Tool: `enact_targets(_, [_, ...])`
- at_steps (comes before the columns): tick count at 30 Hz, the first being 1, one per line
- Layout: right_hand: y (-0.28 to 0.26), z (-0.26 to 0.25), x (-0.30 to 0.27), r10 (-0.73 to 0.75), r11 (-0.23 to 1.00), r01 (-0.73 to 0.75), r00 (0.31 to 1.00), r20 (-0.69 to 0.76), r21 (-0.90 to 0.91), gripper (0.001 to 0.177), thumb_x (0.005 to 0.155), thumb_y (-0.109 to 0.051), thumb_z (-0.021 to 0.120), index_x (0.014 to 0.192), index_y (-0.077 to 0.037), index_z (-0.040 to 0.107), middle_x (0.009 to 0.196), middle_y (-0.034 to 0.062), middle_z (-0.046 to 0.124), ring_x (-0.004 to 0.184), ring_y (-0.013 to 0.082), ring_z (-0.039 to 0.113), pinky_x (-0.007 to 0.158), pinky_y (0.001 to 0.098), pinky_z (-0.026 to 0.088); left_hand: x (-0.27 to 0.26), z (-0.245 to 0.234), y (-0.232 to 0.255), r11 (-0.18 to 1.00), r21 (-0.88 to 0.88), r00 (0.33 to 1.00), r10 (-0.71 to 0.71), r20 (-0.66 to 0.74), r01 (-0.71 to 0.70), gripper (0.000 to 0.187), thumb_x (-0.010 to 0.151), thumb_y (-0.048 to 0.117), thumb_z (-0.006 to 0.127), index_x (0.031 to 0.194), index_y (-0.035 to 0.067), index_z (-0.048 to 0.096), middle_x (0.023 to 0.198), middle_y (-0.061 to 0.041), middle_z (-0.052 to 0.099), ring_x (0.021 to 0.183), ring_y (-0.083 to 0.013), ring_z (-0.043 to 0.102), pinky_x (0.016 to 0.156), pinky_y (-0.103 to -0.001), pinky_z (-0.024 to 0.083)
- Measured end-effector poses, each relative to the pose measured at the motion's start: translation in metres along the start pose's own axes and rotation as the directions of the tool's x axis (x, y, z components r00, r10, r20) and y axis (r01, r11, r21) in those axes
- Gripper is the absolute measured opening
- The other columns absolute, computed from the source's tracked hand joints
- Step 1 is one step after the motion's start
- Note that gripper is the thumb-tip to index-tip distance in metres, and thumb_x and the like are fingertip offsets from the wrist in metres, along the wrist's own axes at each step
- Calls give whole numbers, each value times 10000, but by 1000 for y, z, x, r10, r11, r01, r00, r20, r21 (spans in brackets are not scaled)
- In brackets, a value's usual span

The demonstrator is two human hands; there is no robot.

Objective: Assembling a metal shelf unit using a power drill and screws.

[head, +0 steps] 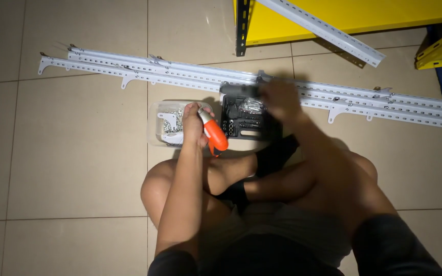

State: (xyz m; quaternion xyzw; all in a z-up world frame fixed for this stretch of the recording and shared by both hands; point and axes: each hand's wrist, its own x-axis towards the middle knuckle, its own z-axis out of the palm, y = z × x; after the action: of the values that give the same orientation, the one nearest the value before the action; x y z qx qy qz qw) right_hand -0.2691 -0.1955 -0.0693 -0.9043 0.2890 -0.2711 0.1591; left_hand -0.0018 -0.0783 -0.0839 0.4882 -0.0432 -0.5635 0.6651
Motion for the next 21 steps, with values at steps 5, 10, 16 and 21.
enact_targets(5, [21,-27,17,196,908,-284,938,-286,-308,220,892,-113,796,1102,-94,737,1080,112,663,1056,350,639,871,474,509,5,2,-15,972,-231,999,42,13,-38,87,1077,147,460,1062,70,498,836,-139,628,742,-260,626,677,-398,571])
enact_targets(10, [10,-39,15,102,950,-207,913,-395,-235,504,836,-220,869,1252,-9,681,1274,183,638,1263,401,565,1039,487,472,12,17,-21,963,-259,996,67,-66,-82,69,1064,120,483,1072,55,503,868,-120,622,814,-256,650,734,-402,580])
enact_targets(16, [-37,-27,-15,254,966,-231,933,-255,116,583,728,-299,953,1166,-29,680,1032,153,689,962,310,647,874,423,530,22,72,-37,947,-310,996,80,-44,-90,141,1041,107,507,1151,23,537,935,-139,661,882,-277,679,806,-412,597])
enact_targets(21, [-9,14,-46,298,739,-259,954,43,623,547,845,-290,886,1250,-31,625,1060,96,734,954,205,697,880,315,575,28,105,-47,959,-271,994,102,45,-86,116,1047,103,565,1132,29,596,990,-137,660,927,-269,670,822,-404,591])
